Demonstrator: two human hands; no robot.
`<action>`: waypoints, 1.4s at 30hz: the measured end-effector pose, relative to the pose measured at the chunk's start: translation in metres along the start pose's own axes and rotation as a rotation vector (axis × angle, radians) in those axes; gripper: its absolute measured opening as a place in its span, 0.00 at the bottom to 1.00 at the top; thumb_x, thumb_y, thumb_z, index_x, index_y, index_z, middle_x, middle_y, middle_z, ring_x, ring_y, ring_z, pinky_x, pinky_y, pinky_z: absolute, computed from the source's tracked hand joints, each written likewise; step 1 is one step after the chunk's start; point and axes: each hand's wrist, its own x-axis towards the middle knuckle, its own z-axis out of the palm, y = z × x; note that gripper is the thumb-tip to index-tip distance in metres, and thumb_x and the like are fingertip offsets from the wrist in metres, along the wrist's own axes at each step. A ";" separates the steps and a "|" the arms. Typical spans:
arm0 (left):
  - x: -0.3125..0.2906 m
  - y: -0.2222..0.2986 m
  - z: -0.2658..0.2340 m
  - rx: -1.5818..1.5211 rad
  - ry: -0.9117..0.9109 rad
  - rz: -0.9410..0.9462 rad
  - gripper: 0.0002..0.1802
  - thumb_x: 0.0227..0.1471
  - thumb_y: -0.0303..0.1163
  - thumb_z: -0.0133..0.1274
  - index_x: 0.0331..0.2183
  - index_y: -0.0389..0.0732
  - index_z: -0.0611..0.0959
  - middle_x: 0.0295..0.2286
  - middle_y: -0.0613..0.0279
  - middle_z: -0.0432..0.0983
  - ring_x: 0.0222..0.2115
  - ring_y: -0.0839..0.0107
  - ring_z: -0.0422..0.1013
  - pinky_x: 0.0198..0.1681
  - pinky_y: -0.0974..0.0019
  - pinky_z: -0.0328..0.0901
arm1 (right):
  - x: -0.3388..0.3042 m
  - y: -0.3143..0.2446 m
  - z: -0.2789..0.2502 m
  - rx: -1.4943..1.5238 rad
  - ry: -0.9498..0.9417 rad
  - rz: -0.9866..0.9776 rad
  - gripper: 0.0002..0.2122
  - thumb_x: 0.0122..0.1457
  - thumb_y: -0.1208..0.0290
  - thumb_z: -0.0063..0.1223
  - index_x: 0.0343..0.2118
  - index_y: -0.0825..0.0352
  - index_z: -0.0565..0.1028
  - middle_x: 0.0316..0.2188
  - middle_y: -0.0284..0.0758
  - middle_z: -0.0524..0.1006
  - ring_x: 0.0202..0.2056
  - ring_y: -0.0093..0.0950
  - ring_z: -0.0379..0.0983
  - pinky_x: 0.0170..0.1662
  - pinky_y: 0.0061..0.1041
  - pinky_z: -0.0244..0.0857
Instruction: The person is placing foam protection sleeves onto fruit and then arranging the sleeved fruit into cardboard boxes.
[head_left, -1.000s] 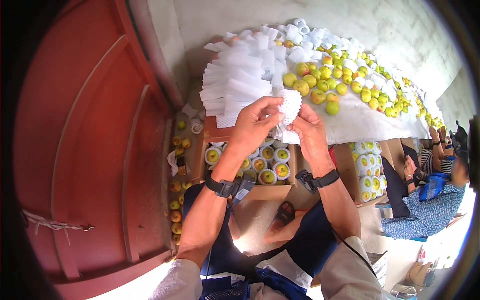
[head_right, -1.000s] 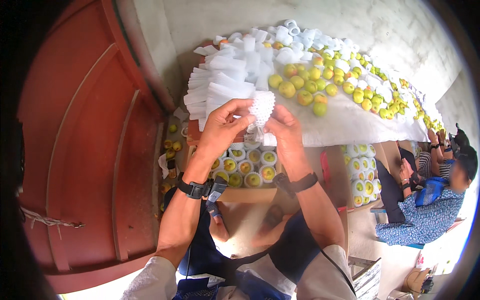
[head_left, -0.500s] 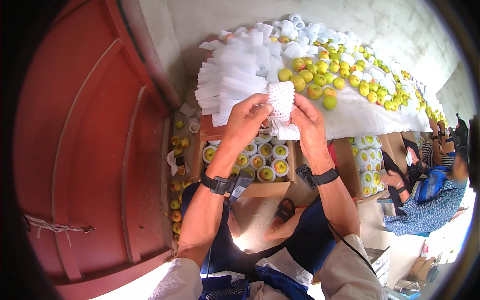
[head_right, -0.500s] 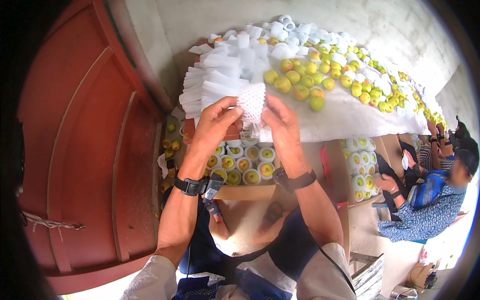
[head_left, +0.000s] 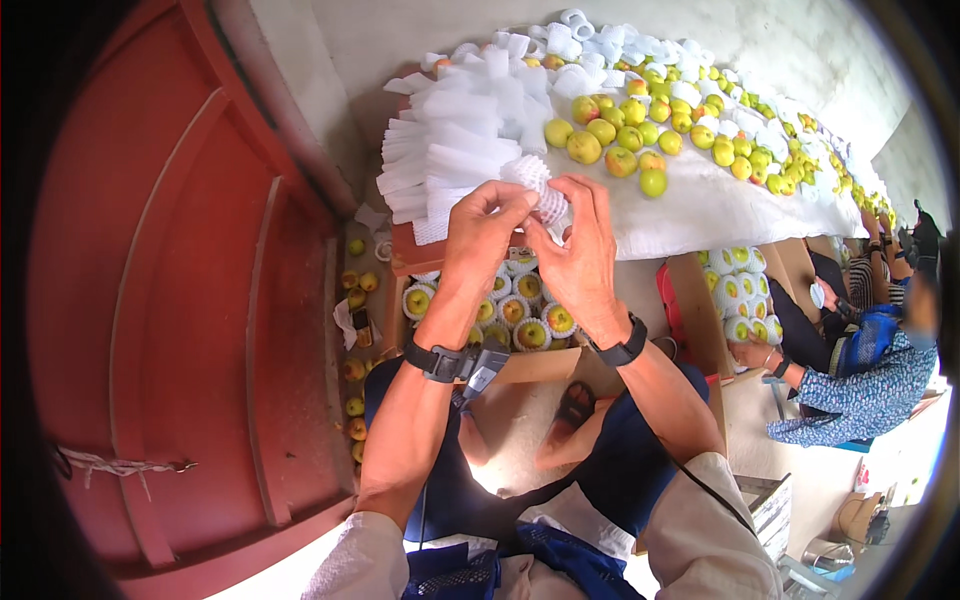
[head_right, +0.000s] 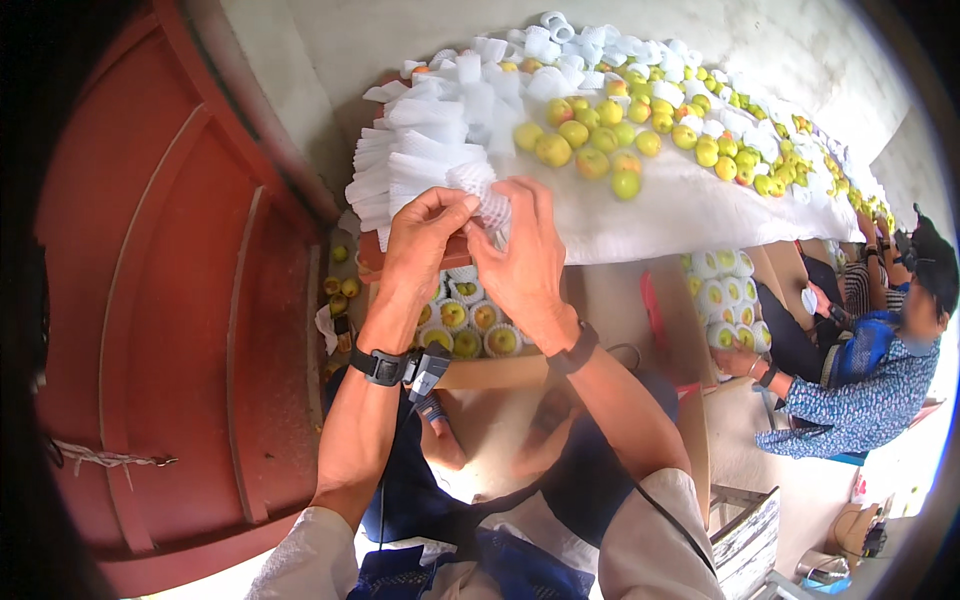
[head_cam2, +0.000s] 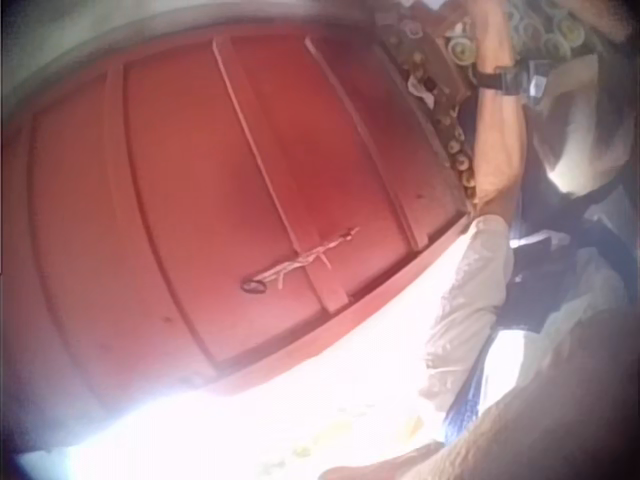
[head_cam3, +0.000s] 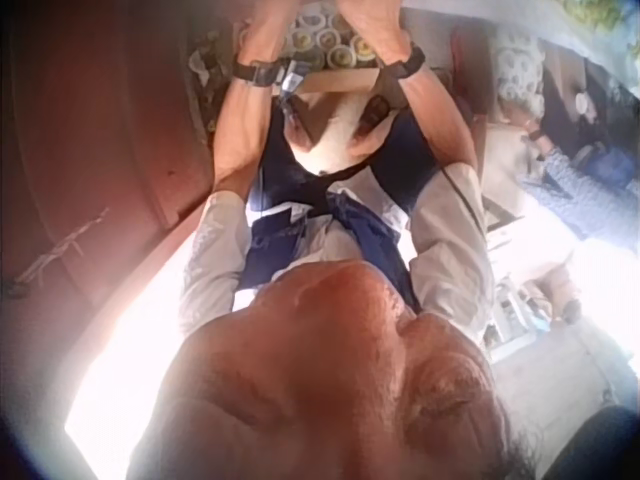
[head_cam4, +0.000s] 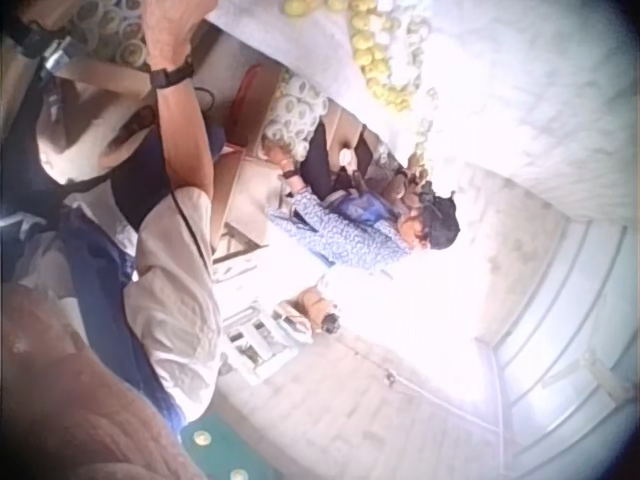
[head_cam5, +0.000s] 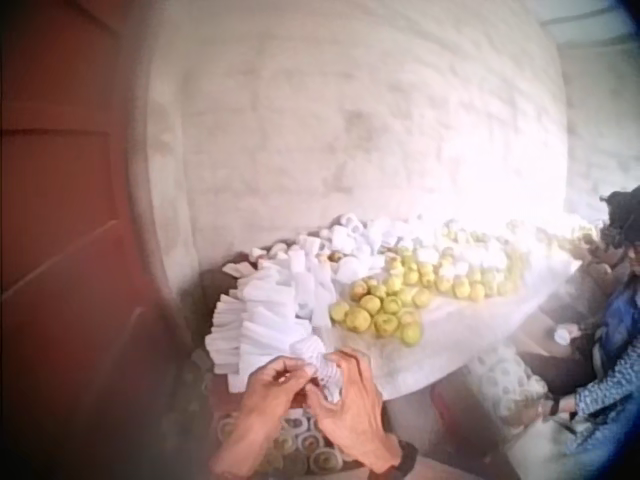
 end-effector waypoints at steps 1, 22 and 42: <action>-0.001 0.000 0.003 -0.004 -0.018 0.010 0.07 0.57 0.30 0.58 0.35 0.36 0.82 0.28 0.64 0.78 0.25 0.78 0.74 0.26 0.75 0.69 | 0.000 0.002 0.001 0.004 0.012 -0.003 0.22 0.51 0.75 0.63 0.50 0.66 0.69 0.49 0.44 0.70 0.44 0.44 0.72 0.41 0.32 0.69; -0.001 0.005 0.001 -0.047 -0.003 -0.020 0.07 0.56 0.30 0.52 0.33 0.36 0.78 0.32 0.62 0.77 0.31 0.71 0.75 0.32 0.69 0.69 | 0.009 0.042 -0.009 0.837 -0.156 0.594 0.19 0.58 0.73 0.53 0.53 0.67 0.71 0.39 0.36 0.77 0.40 0.25 0.72 0.40 0.25 0.65; -0.017 0.007 0.015 0.543 -0.286 0.477 0.09 0.45 0.18 0.57 0.27 0.36 0.72 0.52 0.52 0.71 0.48 0.60 0.73 0.48 0.63 0.70 | 0.021 0.071 -0.026 1.118 -0.017 0.874 0.10 0.60 0.72 0.49 0.44 0.67 0.74 0.39 0.31 0.78 0.37 0.23 0.75 0.40 0.23 0.68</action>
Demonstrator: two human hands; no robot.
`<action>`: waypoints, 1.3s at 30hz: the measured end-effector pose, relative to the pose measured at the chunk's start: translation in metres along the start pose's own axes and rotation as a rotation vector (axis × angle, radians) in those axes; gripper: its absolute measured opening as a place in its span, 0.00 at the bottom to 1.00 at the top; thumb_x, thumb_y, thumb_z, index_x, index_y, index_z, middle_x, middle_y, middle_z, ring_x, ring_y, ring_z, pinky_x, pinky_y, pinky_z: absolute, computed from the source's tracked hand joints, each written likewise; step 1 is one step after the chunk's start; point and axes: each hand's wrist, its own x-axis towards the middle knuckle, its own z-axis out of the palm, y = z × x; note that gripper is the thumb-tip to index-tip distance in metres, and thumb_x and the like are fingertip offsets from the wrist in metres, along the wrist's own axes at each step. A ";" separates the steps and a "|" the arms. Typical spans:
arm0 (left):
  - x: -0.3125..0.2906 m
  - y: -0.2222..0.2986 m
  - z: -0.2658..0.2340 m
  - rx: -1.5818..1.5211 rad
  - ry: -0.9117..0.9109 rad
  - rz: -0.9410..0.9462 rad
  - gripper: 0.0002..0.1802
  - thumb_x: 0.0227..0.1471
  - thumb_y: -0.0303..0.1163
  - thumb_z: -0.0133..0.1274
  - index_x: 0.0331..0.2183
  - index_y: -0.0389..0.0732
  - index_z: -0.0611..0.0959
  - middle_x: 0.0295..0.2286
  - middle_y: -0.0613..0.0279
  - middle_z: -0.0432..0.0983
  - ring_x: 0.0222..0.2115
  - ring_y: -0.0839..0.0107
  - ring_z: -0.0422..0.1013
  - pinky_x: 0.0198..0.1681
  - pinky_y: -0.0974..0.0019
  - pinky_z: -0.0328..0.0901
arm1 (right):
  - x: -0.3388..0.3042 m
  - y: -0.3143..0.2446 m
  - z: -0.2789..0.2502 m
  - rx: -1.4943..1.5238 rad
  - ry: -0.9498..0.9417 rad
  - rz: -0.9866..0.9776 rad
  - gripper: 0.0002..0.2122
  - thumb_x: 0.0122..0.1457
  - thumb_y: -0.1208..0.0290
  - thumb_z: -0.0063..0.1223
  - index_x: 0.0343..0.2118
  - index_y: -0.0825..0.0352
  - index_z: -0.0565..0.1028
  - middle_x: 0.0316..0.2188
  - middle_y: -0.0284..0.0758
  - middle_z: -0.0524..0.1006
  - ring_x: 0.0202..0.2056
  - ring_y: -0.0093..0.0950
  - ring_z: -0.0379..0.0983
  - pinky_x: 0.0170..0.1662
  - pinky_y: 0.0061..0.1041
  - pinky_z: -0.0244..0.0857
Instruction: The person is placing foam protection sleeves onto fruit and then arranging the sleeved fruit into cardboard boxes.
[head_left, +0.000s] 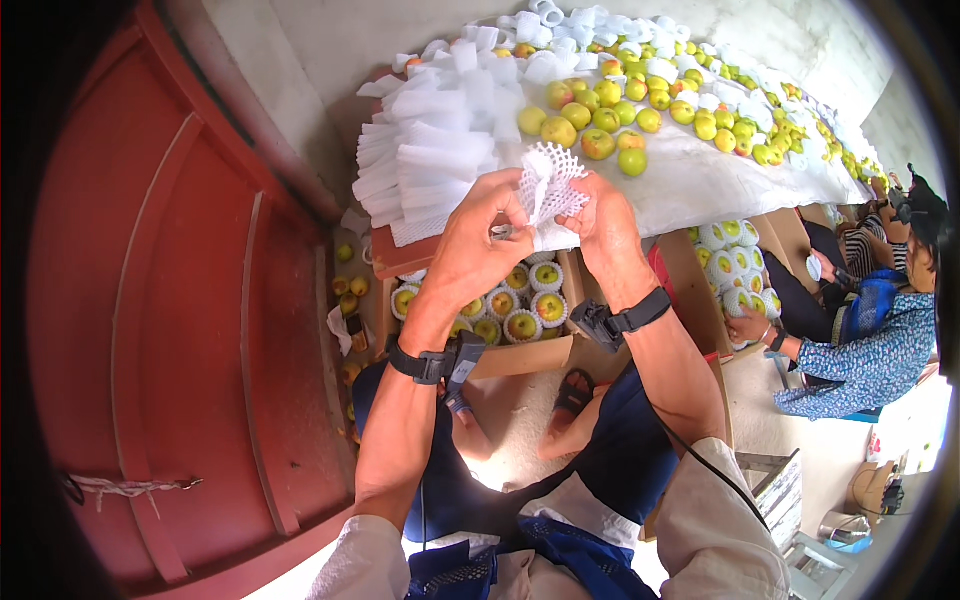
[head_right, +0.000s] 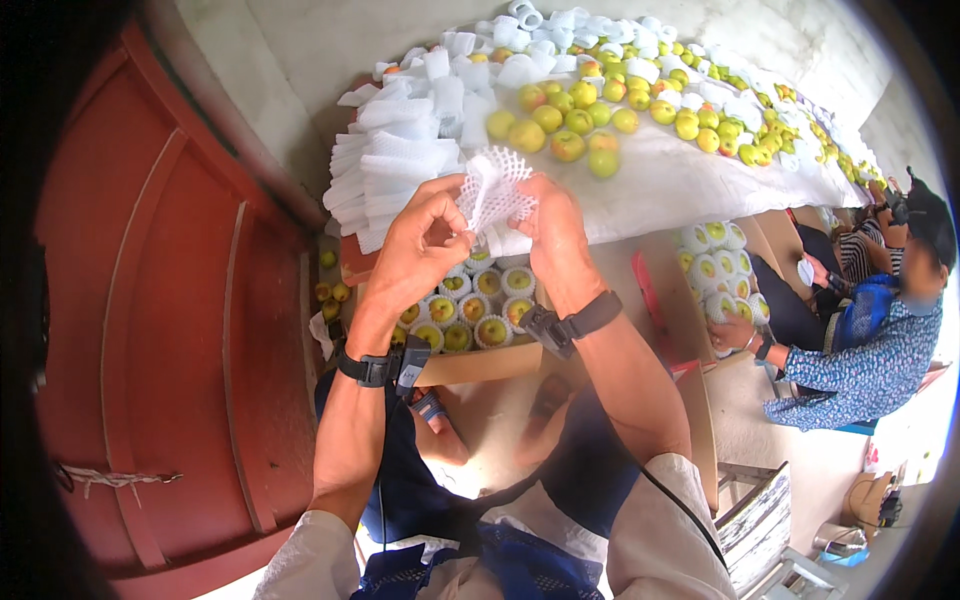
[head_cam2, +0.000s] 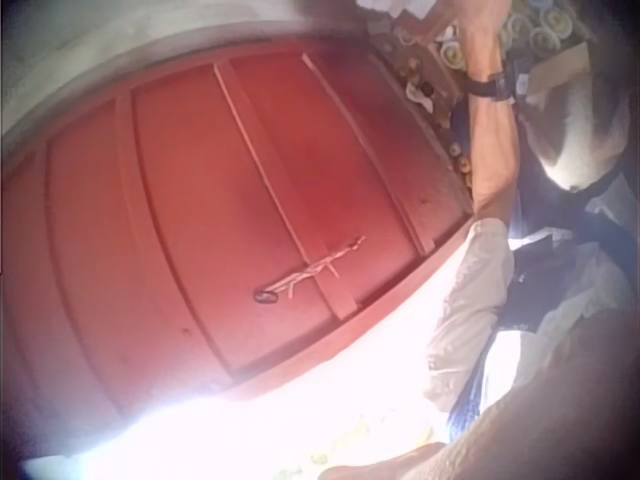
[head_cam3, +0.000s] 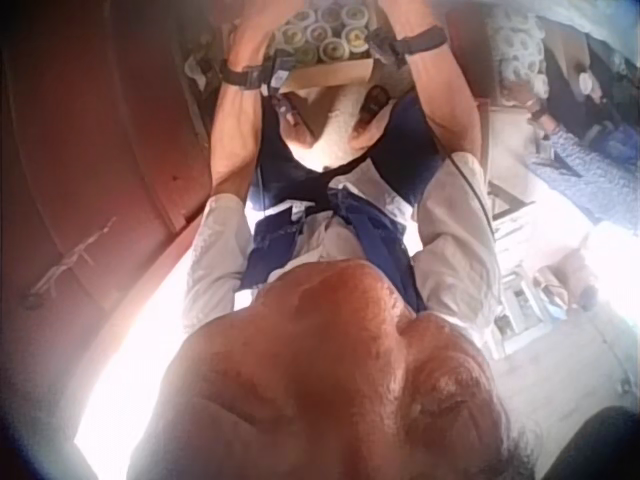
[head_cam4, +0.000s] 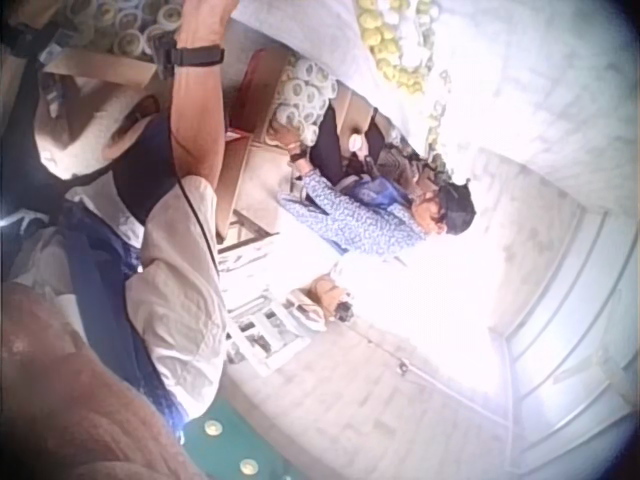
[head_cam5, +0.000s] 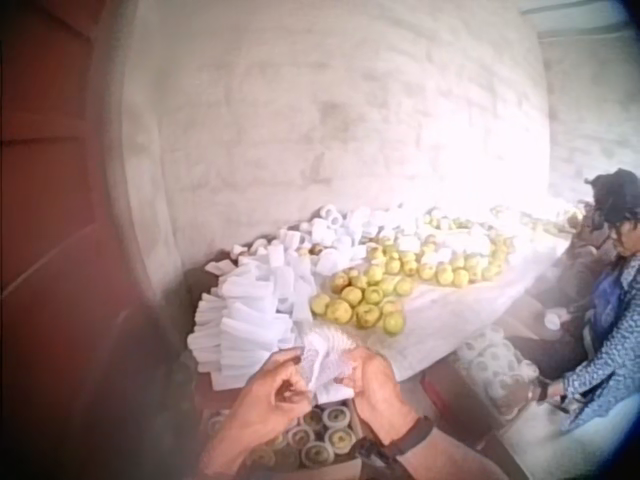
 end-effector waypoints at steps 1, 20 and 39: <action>0.001 0.000 0.000 0.003 -0.010 -0.006 0.09 0.45 0.18 0.57 0.27 0.37 0.73 0.53 0.52 0.71 0.48 0.61 0.73 0.48 0.63 0.70 | 0.001 0.001 -0.002 0.003 -0.023 -0.009 0.10 0.61 0.72 0.47 0.44 0.67 0.73 0.39 0.31 0.79 0.37 0.23 0.75 0.39 0.23 0.68; 0.005 -0.010 0.006 -0.145 0.139 -0.258 0.27 0.54 0.37 0.64 0.50 0.35 0.74 0.41 0.61 0.76 0.41 0.75 0.72 0.33 0.73 0.68 | -0.018 -0.008 0.016 -0.167 -0.031 -0.291 0.06 0.57 0.78 0.49 0.36 0.66 0.76 0.34 0.29 0.78 0.38 0.19 0.71 0.43 0.21 0.63; 0.005 -0.018 -0.011 -0.160 0.150 -0.345 0.10 0.52 0.22 0.59 0.39 0.39 0.81 0.36 0.71 0.76 0.37 0.82 0.69 0.44 0.74 0.64 | -0.023 -0.003 0.022 -0.375 -0.120 -0.177 0.13 0.58 0.66 0.56 0.43 0.69 0.74 0.39 0.34 0.77 0.44 0.23 0.70 0.50 0.24 0.61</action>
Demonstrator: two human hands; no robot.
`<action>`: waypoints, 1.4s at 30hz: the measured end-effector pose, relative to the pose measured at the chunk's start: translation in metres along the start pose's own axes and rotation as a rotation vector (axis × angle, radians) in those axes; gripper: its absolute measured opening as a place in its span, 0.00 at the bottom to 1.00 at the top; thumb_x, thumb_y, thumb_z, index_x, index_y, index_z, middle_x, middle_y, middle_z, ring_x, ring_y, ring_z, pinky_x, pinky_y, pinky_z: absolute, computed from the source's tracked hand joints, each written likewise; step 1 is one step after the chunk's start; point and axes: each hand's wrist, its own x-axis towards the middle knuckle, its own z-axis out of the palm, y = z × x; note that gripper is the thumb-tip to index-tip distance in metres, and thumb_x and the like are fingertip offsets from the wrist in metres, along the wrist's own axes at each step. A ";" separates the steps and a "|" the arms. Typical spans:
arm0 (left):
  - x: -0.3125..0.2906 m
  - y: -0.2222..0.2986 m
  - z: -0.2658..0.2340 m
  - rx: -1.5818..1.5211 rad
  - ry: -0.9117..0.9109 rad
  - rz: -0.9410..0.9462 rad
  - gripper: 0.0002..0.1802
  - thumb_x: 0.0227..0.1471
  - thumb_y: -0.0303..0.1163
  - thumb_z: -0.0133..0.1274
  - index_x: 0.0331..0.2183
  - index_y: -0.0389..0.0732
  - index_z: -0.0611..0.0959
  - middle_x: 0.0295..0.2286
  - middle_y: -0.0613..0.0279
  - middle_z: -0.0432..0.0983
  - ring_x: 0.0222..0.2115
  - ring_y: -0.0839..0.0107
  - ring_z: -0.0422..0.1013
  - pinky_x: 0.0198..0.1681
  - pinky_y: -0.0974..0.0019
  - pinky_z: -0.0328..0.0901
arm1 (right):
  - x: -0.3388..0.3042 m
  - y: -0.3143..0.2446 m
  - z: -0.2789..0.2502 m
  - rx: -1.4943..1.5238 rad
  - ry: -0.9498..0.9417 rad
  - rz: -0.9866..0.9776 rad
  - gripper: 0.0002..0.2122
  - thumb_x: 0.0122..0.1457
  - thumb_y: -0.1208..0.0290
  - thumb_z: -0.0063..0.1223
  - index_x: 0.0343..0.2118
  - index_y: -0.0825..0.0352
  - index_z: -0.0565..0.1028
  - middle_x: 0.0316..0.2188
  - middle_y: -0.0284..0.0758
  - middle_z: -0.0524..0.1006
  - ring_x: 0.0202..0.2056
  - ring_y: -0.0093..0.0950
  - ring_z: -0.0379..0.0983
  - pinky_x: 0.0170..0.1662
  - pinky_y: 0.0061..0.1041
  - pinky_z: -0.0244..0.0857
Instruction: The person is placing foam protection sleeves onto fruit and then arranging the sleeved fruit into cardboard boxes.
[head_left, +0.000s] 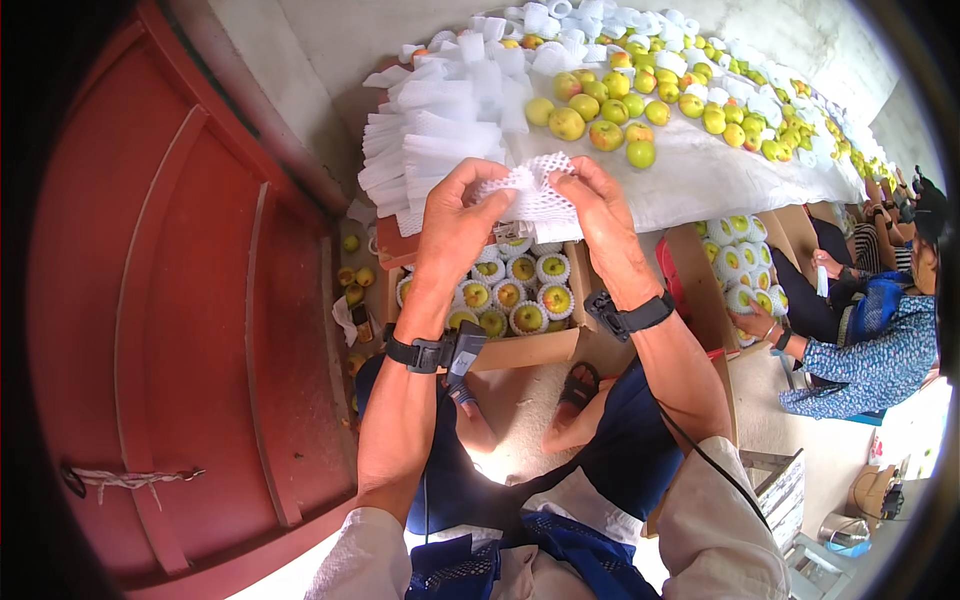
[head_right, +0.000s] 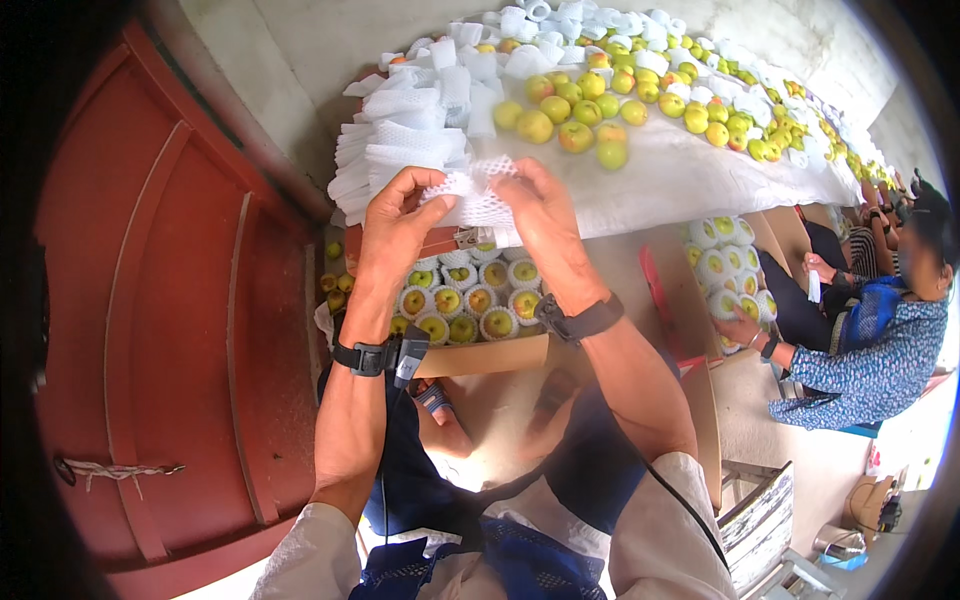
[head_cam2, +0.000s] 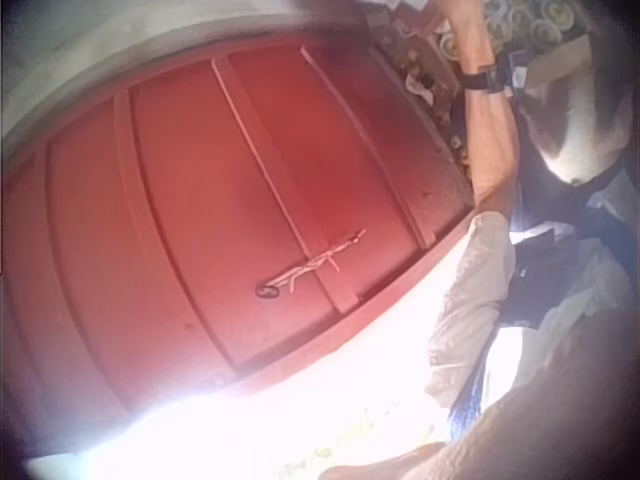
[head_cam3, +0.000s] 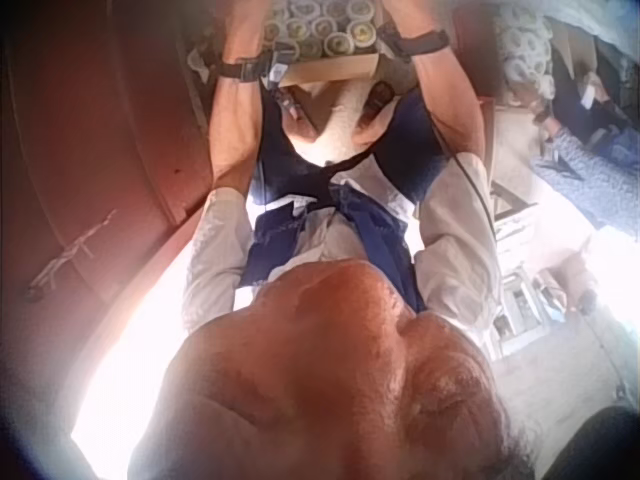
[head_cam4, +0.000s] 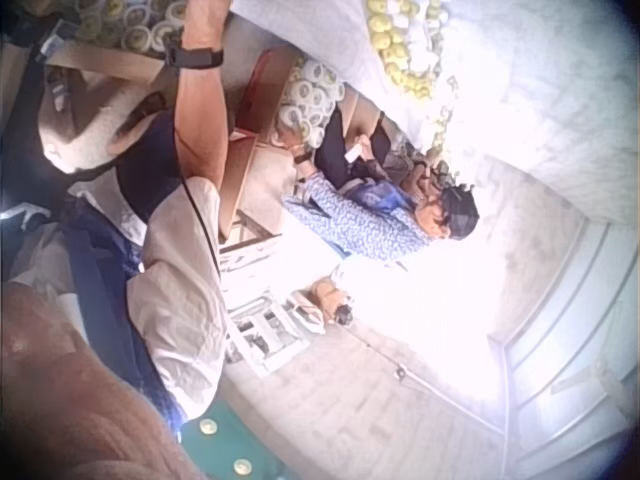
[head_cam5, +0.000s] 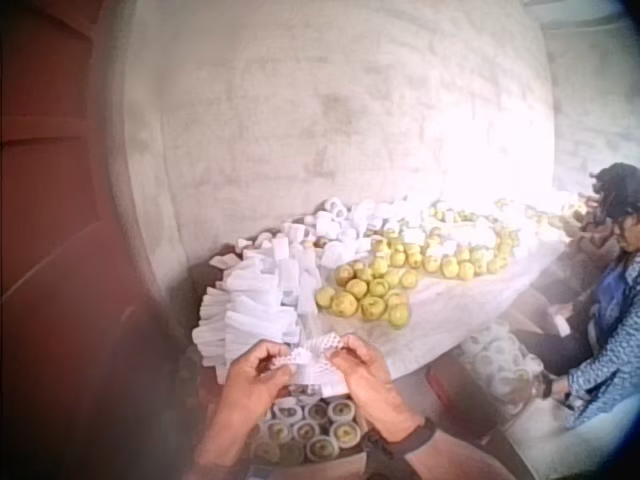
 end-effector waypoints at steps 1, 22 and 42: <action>0.000 -0.003 -0.001 -0.099 0.005 0.012 0.09 0.52 0.24 0.60 0.38 0.38 0.81 0.33 0.70 0.76 0.35 0.81 0.69 0.41 0.73 0.65 | 0.001 0.001 -0.002 0.086 0.025 0.005 0.11 0.58 0.68 0.56 0.41 0.69 0.75 0.37 0.34 0.77 0.43 0.23 0.72 0.48 0.23 0.62; 0.005 -0.007 0.001 -0.323 0.023 -0.049 0.17 0.57 0.29 0.59 0.47 0.34 0.81 0.41 0.63 0.79 0.41 0.76 0.73 0.48 0.70 0.66 | -0.003 -0.002 -0.002 -0.023 0.046 -0.083 0.24 0.59 0.64 0.62 0.55 0.68 0.69 0.50 0.35 0.73 0.50 0.24 0.70 0.49 0.26 0.65; 0.002 0.002 -0.020 -0.649 -0.136 -0.254 0.12 0.56 0.24 0.54 0.43 0.38 0.80 0.34 0.62 0.76 0.31 0.74 0.71 0.27 0.72 0.62 | -0.004 -0.011 -0.008 0.300 -0.216 0.117 0.09 0.58 0.78 0.54 0.42 0.67 0.74 0.35 0.32 0.75 0.32 0.20 0.69 0.31 0.20 0.60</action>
